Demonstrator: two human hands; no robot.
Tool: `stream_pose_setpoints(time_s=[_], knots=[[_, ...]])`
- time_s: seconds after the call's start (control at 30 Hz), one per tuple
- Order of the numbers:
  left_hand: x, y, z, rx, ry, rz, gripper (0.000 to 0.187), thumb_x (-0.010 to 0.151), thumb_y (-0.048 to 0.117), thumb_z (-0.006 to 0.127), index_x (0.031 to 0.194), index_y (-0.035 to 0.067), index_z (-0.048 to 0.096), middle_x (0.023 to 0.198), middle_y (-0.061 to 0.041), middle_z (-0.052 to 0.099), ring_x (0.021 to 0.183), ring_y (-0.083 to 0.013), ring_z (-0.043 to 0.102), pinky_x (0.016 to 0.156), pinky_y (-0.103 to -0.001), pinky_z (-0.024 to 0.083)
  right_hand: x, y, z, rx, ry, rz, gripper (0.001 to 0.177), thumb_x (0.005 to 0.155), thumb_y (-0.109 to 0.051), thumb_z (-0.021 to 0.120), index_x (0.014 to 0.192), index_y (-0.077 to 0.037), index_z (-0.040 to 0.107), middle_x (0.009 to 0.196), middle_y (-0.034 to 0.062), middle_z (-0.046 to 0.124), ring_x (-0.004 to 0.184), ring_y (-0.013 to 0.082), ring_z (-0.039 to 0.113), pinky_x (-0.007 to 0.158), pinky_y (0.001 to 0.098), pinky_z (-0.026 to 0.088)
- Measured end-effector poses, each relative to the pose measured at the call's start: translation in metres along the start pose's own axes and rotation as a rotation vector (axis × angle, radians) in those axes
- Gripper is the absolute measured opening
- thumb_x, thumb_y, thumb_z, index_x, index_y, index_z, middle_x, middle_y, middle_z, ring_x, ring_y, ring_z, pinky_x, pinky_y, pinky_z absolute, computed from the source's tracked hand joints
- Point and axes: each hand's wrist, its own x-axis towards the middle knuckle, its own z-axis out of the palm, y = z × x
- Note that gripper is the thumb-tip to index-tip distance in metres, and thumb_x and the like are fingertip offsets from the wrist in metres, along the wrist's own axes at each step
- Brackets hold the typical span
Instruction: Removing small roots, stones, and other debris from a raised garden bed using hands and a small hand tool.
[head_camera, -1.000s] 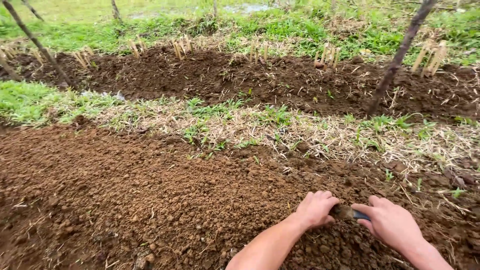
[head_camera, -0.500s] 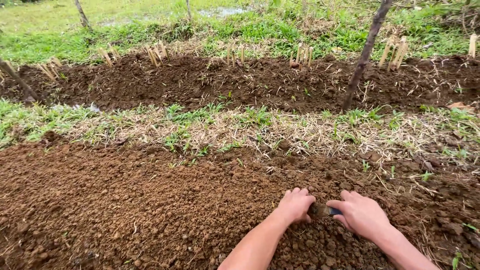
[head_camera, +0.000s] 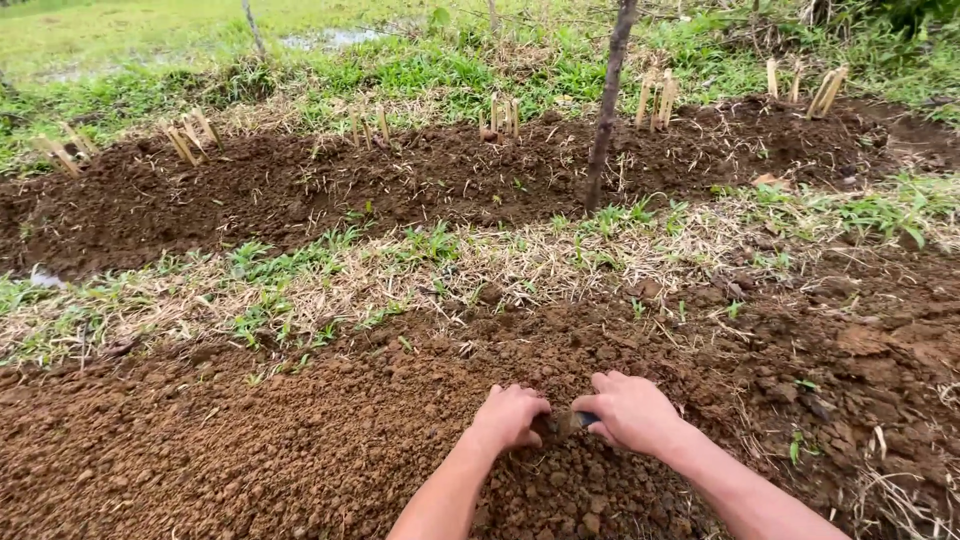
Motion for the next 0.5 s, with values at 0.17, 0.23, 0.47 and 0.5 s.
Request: stream_pose_setpoints(time_s=[0.17, 0.23, 0.47, 0.5], knots=[[-0.004, 0.009, -0.005, 0.011, -0.068, -0.013, 0.041, 0.102, 0.045, 0.091, 0.136, 0.024, 0.08, 0.128, 0.001, 0.079, 0.125, -0.0249, 0.066, 0.125, -0.047, 0.043, -0.004, -0.005, -0.006, 0.05, -0.057, 0.018, 0.048, 0.103, -0.043, 0.09, 0.148, -0.034, 0.078, 0.122, 0.0082, 0.074, 0.114, 0.0268, 0.075, 0.097, 0.052, 0.072], [-0.004, 0.009, -0.005, 0.045, -0.019, 0.007, 0.036, 0.106, 0.039, 0.091, 0.136, 0.023, 0.081, 0.126, 0.001, 0.08, 0.123, -0.025, 0.068, 0.124, -0.048, 0.043, -0.004, -0.004, -0.008, 0.038, -0.032, -0.006, 0.046, 0.102, -0.041, 0.093, 0.146, -0.032, 0.081, 0.119, 0.0088, 0.076, 0.112, 0.026, 0.077, 0.097, 0.0506, 0.074], [0.004, 0.004, 0.009, 0.128, -0.026, 0.052, 0.034, 0.109, 0.038, 0.088, 0.138, 0.021, 0.079, 0.128, 0.001, 0.08, 0.124, -0.0257, 0.071, 0.126, -0.047, 0.044, -0.005, -0.012, -0.015, 0.056, -0.114, 0.034, 0.041, 0.106, -0.044, 0.089, 0.144, -0.031, 0.08, 0.12, 0.007, 0.082, 0.116, 0.025, 0.079, 0.107, 0.0495, 0.071], [0.007, 0.002, 0.014, 0.138, -0.014, 0.073, 0.032, 0.109, 0.036, 0.089, 0.135, 0.021, 0.08, 0.127, 0.001, 0.08, 0.125, -0.0247, 0.07, 0.126, -0.048, 0.044, -0.005, -0.012, -0.015, 0.069, -0.137, 0.031, 0.039, 0.107, -0.043, 0.089, 0.142, -0.031, 0.081, 0.115, 0.0045, 0.084, 0.11, 0.0235, 0.082, 0.102, 0.0481, 0.074]])
